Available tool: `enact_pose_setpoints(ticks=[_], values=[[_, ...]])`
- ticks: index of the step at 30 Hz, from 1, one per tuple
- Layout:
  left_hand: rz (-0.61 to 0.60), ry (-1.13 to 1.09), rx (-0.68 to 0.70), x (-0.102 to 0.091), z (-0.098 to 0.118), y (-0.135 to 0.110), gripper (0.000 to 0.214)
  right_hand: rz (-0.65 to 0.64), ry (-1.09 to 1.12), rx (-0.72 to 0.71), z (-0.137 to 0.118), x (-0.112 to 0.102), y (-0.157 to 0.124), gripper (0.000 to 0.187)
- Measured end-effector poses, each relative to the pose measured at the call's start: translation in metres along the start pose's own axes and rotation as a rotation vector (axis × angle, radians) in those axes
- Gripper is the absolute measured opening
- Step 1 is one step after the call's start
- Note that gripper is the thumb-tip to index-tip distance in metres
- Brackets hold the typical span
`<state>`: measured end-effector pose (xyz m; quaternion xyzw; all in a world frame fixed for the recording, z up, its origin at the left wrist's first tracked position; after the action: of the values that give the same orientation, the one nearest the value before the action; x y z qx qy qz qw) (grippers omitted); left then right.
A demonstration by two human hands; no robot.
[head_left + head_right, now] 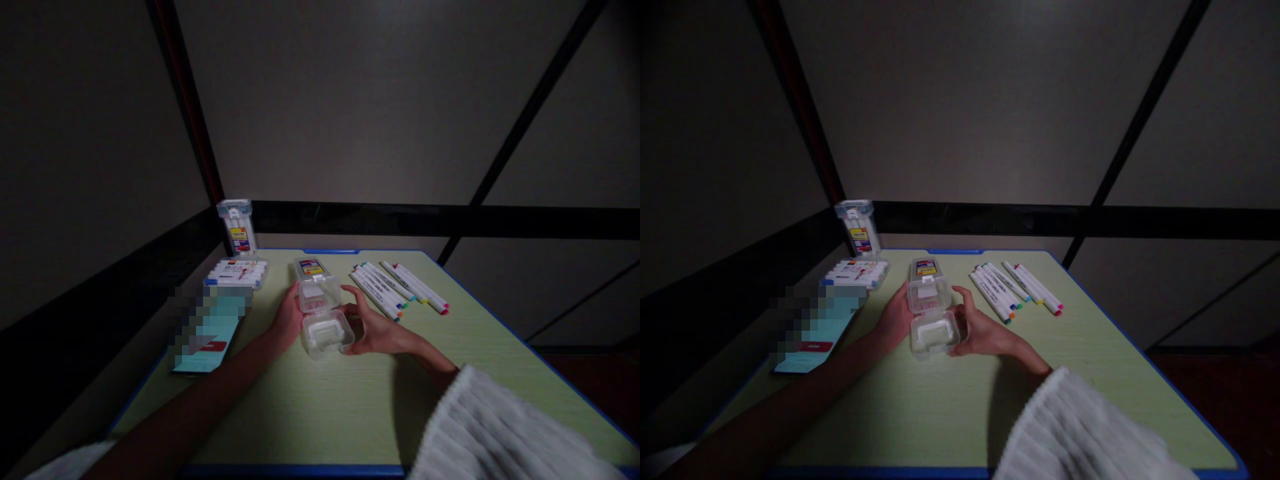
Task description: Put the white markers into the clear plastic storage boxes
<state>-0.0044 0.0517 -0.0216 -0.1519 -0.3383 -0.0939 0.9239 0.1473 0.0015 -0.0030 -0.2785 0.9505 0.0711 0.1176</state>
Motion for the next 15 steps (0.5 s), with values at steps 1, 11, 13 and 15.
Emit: enact_pose_setpoints(ticks=[1, 11, 13, 15], values=[[0.011, 0.003, 0.011, 0.000, 0.001, 0.000, 0.040, 0.007, 0.012, 0.003, 0.000, 0.000, 0.000, 0.102], [0.221, 0.211, 0.246, -0.009, 0.004, -0.009, 0.017, 0.008, 0.011, -0.011, 0.001, -0.002, 0.002, 0.092], [0.285, 0.253, 0.315, -0.012, 0.006, -0.018, 0.014, 0.060, -0.043, -0.017, -0.001, -0.009, 0.001, 0.094], [0.301, 0.259, 0.335, -0.015, 0.007, -0.025, 0.015, 0.123, -0.107, -0.009, -0.002, -0.018, 0.000, 0.089]])
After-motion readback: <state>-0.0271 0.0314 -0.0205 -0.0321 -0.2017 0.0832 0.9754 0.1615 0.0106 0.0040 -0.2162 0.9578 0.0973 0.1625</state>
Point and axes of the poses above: each hand's wrist, its own y-axis towards the middle knuckle, its own x-axis out of the palm, z = x × y, the point moved 3 cm from there along y, towards the middle knuckle, and after that the axes turned 4 degrees about y, right-handed, at the moved point
